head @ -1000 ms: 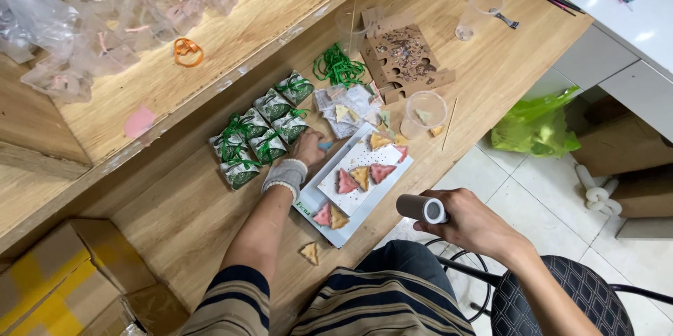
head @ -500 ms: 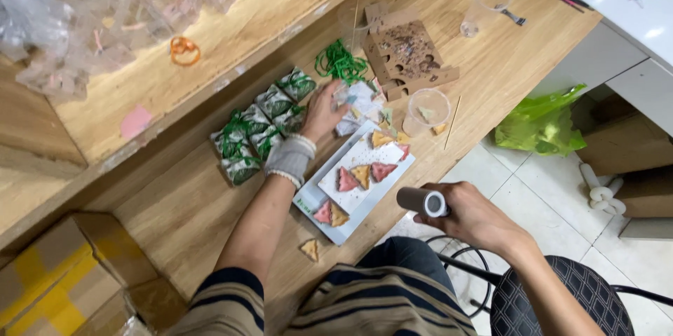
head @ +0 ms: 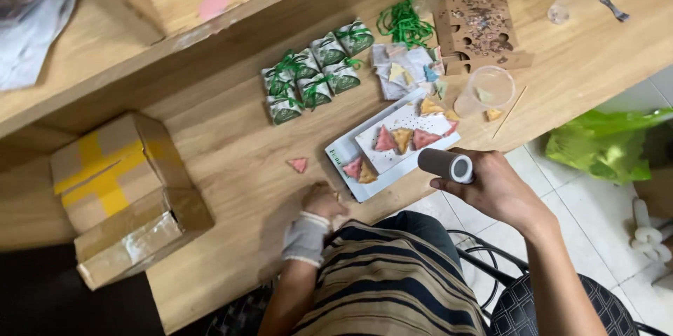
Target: Assembling and decorating fortune-cookie shaped wax melts using a heat tool, fork, and brush.
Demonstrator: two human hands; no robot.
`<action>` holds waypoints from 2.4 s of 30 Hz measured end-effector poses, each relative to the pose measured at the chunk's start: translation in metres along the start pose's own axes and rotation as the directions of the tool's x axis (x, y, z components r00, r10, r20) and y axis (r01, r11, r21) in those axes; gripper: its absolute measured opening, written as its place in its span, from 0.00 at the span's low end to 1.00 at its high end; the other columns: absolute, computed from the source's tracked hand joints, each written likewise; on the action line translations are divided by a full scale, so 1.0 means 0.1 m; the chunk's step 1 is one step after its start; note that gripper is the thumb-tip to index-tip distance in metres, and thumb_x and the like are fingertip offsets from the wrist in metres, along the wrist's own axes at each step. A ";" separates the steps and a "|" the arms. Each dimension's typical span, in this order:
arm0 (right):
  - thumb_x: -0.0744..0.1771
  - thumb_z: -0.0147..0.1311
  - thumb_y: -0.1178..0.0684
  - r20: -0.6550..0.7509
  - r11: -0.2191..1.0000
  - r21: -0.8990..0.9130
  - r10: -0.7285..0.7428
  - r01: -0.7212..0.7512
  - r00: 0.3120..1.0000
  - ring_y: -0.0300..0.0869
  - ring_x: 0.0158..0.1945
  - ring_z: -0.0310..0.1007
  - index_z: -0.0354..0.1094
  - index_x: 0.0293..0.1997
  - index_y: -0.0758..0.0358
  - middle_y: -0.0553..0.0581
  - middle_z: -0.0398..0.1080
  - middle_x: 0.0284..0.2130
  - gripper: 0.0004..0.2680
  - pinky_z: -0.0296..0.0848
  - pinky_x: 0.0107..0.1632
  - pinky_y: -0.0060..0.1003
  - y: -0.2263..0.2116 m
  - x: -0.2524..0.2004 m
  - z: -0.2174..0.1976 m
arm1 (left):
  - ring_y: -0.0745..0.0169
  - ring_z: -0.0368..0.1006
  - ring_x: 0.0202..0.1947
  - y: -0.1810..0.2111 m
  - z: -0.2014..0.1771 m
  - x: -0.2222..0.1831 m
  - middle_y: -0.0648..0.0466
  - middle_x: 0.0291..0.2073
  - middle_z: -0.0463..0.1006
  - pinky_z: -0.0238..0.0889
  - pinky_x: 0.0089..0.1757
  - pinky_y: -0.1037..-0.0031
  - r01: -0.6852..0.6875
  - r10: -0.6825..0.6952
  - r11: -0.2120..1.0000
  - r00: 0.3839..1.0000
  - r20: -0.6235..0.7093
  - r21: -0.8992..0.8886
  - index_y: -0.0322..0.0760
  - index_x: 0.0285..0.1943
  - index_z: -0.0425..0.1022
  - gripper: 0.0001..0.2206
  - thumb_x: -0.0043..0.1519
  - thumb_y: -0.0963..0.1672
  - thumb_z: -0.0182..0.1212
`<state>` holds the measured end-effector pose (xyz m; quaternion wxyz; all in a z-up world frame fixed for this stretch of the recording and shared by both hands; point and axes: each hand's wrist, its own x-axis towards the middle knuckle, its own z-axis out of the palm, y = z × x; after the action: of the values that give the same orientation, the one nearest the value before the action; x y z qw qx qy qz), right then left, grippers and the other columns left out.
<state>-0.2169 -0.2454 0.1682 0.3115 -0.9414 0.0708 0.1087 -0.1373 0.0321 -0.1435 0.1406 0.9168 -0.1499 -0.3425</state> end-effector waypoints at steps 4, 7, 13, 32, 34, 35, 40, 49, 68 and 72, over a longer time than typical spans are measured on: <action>0.61 0.66 0.48 0.009 0.996 0.029 -0.082 0.082 0.997 0.49 0.34 0.79 0.76 0.48 0.61 0.61 0.80 0.33 0.14 0.76 0.41 0.42 -0.09 -0.06 0.05 | 0.42 0.76 0.48 -0.25 0.65 0.37 0.42 0.45 0.80 0.71 0.46 0.53 0.068 -0.094 0.992 0.964 -0.250 -0.110 0.41 0.43 0.81 0.15 0.53 0.50 0.71; 0.61 0.67 0.48 0.001 0.998 0.039 -0.049 0.049 0.999 0.48 0.33 0.78 0.77 0.46 0.62 0.62 0.80 0.31 0.14 0.76 0.41 0.42 -0.13 -0.13 0.02 | 0.44 0.80 0.45 -0.35 0.28 0.33 0.43 0.40 0.81 0.74 0.43 0.54 -0.014 -0.069 0.940 0.971 -0.229 -0.341 0.38 0.42 0.78 0.13 0.52 0.46 0.70; 0.60 0.66 0.49 -0.049 0.993 0.095 -0.065 0.070 0.997 0.49 0.30 0.78 0.77 0.46 0.62 0.62 0.80 0.30 0.14 0.76 0.38 0.42 -0.35 -0.22 -0.11 | 0.53 0.78 0.45 0.66 -1.61 -0.90 0.50 0.43 0.75 0.74 0.44 0.64 -0.370 0.129 0.789 0.880 -0.457 -0.491 0.33 0.49 0.72 0.18 0.52 0.40 0.72; 0.59 0.68 0.51 -0.166 0.933 -0.240 -0.310 0.267 0.936 0.54 0.28 0.77 0.76 0.43 0.62 0.64 0.77 0.28 0.13 0.76 0.35 0.45 -0.58 -0.40 -0.49 | 0.45 0.76 0.54 1.91 -2.02 -1.44 0.45 0.54 0.75 0.71 0.51 0.65 -0.886 0.528 0.443 0.382 -0.759 -0.137 0.33 0.62 0.72 0.28 0.49 0.33 0.65; 0.59 0.66 0.54 -0.238 0.931 -0.296 -0.291 0.216 0.927 0.54 0.30 0.77 0.75 0.42 0.62 0.63 0.78 0.29 0.11 0.75 0.36 0.46 -0.58 -0.40 -0.60 | 0.45 0.76 0.53 1.91 -2.01 -1.42 0.45 0.54 0.75 0.71 0.50 0.64 -0.886 0.521 0.449 0.365 -0.771 -0.115 0.33 0.62 0.72 0.26 0.52 0.34 0.69; 0.60 0.64 0.56 -0.308 0.924 -0.347 -0.277 0.163 0.910 0.54 0.31 0.77 0.75 0.41 0.62 0.63 0.78 0.30 0.09 0.75 0.37 0.46 -0.59 -0.40 -0.64 | 0.45 0.76 0.52 1.89 -1.99 -1.42 0.45 0.54 0.74 0.70 0.49 0.64 -0.884 0.513 0.458 0.348 -0.785 -0.093 0.34 0.61 0.71 0.24 0.55 0.35 0.72; 0.59 0.65 0.54 -0.184 0.910 -0.293 -0.354 0.293 0.917 0.51 0.27 0.79 0.76 0.46 0.61 0.62 0.78 0.29 0.13 0.76 0.33 0.44 -0.60 -0.35 -0.56 | 0.46 0.77 0.52 1.86 -2.04 -1.43 0.46 0.53 0.74 0.72 0.48 0.65 -0.885 0.488 0.446 0.363 -0.794 -0.132 0.34 0.61 0.72 0.24 0.53 0.34 0.66; 0.62 0.67 0.50 -0.433 0.968 -0.056 -0.246 0.247 0.867 0.44 0.29 0.78 0.76 0.44 0.64 0.60 0.78 0.28 0.12 0.75 0.34 0.38 -0.59 -0.23 -0.36 | 0.48 0.74 0.43 1.92 -2.05 -1.50 0.45 0.47 0.76 0.73 0.37 0.68 -0.812 0.368 0.480 0.530 -0.764 -0.333 0.34 0.60 0.74 0.21 0.57 0.34 0.67; 0.62 0.65 0.61 -0.649 0.782 0.543 0.157 0.308 0.745 0.31 0.31 0.71 0.75 0.40 0.69 0.49 0.75 0.30 0.06 0.71 0.33 0.28 -0.42 -0.03 0.15 | 0.69 0.80 0.36 2.01 -1.79 -1.51 0.46 0.36 0.85 0.75 0.40 0.79 -0.759 0.252 0.162 0.650 -0.717 -0.631 0.23 0.62 0.75 0.17 0.64 0.37 0.62; 0.63 0.63 0.62 -0.683 0.795 0.487 0.089 0.361 0.725 0.31 0.33 0.72 0.74 0.40 0.69 0.49 0.75 0.31 0.06 0.72 0.36 0.28 -0.46 -0.04 0.16 | 0.70 0.80 0.35 2.02 -1.80 -1.53 0.47 0.36 0.85 0.75 0.39 0.79 -0.783 0.245 0.171 0.622 -0.743 -0.599 0.23 0.61 0.75 0.17 0.63 0.37 0.63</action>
<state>-0.2142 -0.1994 0.1829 0.5475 -0.7723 0.1357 -0.2923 -0.1628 -0.0676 0.1500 0.7530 0.6199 -0.2151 -0.0487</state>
